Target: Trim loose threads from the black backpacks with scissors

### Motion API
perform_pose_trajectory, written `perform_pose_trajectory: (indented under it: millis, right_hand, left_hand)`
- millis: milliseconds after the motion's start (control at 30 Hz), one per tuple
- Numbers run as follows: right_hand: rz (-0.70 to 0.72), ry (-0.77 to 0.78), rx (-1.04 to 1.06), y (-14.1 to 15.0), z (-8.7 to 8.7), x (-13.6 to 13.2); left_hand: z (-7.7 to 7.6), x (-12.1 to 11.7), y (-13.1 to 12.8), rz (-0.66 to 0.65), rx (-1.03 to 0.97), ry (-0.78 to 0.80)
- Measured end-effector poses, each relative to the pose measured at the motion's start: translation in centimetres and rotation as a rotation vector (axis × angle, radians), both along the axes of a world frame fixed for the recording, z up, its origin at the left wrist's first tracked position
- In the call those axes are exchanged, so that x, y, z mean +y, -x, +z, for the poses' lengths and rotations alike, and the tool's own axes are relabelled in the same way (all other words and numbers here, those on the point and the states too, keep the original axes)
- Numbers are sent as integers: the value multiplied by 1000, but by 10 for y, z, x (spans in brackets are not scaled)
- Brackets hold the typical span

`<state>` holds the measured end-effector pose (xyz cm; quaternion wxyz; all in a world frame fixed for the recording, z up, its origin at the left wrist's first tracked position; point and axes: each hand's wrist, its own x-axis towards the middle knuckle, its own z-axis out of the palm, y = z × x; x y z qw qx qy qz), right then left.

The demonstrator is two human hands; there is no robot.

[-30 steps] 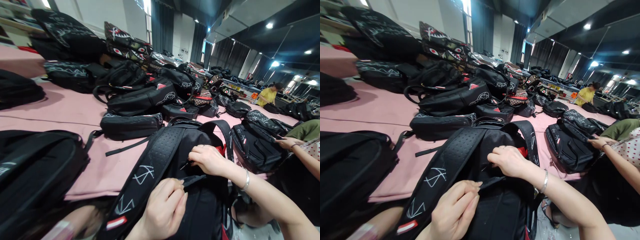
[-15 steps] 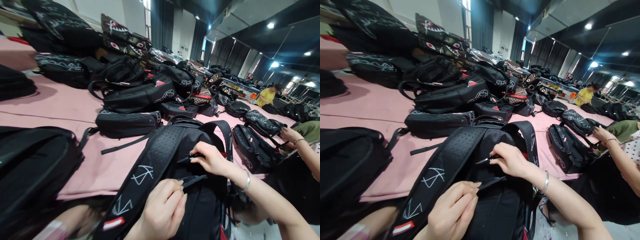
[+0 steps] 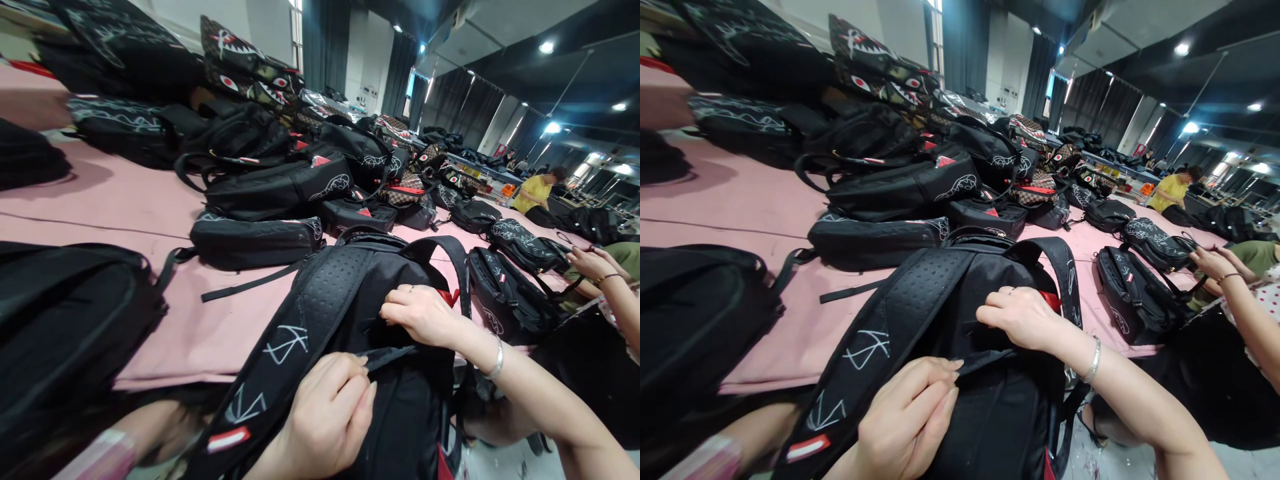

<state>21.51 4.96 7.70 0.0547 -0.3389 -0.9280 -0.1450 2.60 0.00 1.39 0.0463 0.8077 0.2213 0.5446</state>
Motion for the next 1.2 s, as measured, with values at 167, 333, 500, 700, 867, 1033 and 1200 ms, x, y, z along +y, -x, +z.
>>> perform_pose_trajectory:
  millis: [167, 333, 500, 700, 867, 1033, 1200]
  right_hand:
    - [2, -2, -47, 5, 2, 0]
    - [1, 5, -83, 7, 2, 1]
    - [6, 3, -134, 10, 4, 2]
    - [17, 28, -91, 11, 2, 5]
    - [-21, 246, 524, 7, 8, -13]
    - [-196, 731, 1122, 0, 18, -71]
    - [-328, 522, 1333, -46, -9, -112]
  left_hand:
    - [2, -2, -1, 13, 2, 10]
    - [3, -4, -1, 11, 0, -1]
    - [4, -5, -1, 12, -1, 14]
    - [5, -5, 0, 18, -12, -2]
    - [5, 3, 5, 52, 20, -10]
    - [10, 24, 2, 208, 280, -80]
    - [36, 47, -1, 158, 314, -278]
